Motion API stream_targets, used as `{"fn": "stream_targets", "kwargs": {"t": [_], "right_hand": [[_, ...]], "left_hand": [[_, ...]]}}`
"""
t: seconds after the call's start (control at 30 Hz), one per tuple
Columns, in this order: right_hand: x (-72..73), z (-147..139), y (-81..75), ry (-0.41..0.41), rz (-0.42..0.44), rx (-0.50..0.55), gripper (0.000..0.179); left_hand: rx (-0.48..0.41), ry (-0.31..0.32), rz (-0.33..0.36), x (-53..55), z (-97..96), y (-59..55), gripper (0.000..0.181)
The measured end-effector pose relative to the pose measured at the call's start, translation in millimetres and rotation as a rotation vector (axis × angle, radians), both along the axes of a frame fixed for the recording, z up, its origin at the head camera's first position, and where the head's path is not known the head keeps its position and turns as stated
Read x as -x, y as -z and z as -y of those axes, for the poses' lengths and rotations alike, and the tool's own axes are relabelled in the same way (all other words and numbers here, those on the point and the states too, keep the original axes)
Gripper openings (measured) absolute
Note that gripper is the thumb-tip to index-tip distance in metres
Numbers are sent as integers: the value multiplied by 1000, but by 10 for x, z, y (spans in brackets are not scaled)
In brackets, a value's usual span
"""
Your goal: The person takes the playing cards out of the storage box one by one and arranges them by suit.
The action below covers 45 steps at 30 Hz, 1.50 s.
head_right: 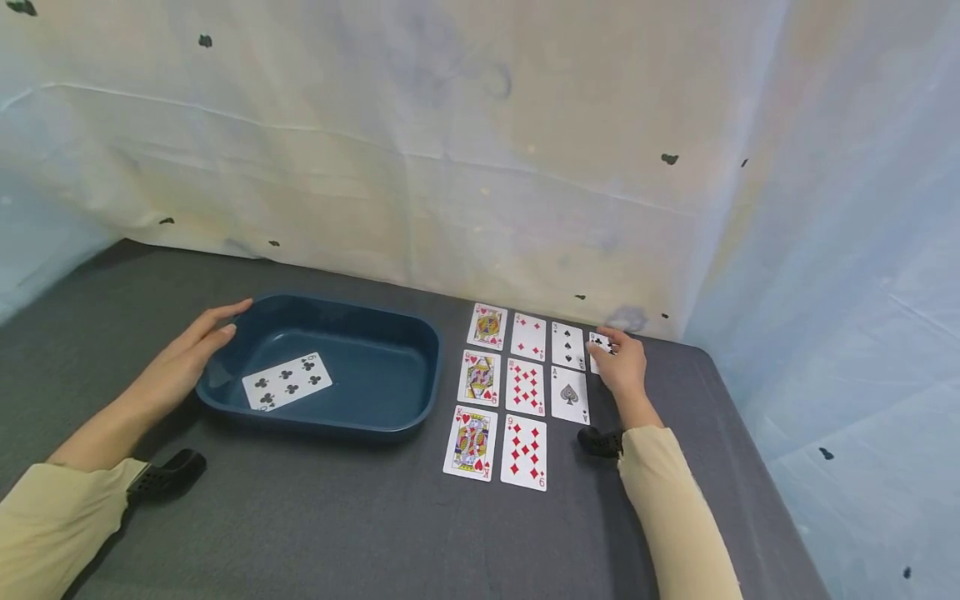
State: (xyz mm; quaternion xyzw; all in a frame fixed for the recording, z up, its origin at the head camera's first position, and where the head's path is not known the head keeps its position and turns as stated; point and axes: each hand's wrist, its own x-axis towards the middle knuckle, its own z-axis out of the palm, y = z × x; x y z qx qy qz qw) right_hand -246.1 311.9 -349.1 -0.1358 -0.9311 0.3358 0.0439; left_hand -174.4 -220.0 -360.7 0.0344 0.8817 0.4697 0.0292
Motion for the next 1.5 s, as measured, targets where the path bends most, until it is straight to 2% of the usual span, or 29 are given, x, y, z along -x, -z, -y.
{"fn": "stream_targets", "kwargs": {"t": [0.17,0.3,0.43,0.6,0.83,1.0,1.27,1.5], "right_hand": [[0,252,-19,13,-48,114,45],[-30,435,-32,-47,-66,209,46],[-77,628,-53,-108,-89,262,45],[-178,877,-92,-191,-115,293,40],[-313,1195,-150,-301,-105,357,37],[-387,1423,-216,-392,-160,382,32],[-410,1813,-305,-507,-227,401,29],[-407,2201,-370,-576,-218,421,30]], "left_hand": [[1,-3,12,0,5,2,56],[-3,-2,23,7,4,2,56],[-11,-1,22,8,5,1,56],[-12,-2,23,7,-1,-1,56],[-13,0,26,10,-3,-2,56],[-5,2,25,9,7,-5,56],[-4,-4,17,-13,26,-9,57],[-5,-6,32,-8,16,-13,57]]}}
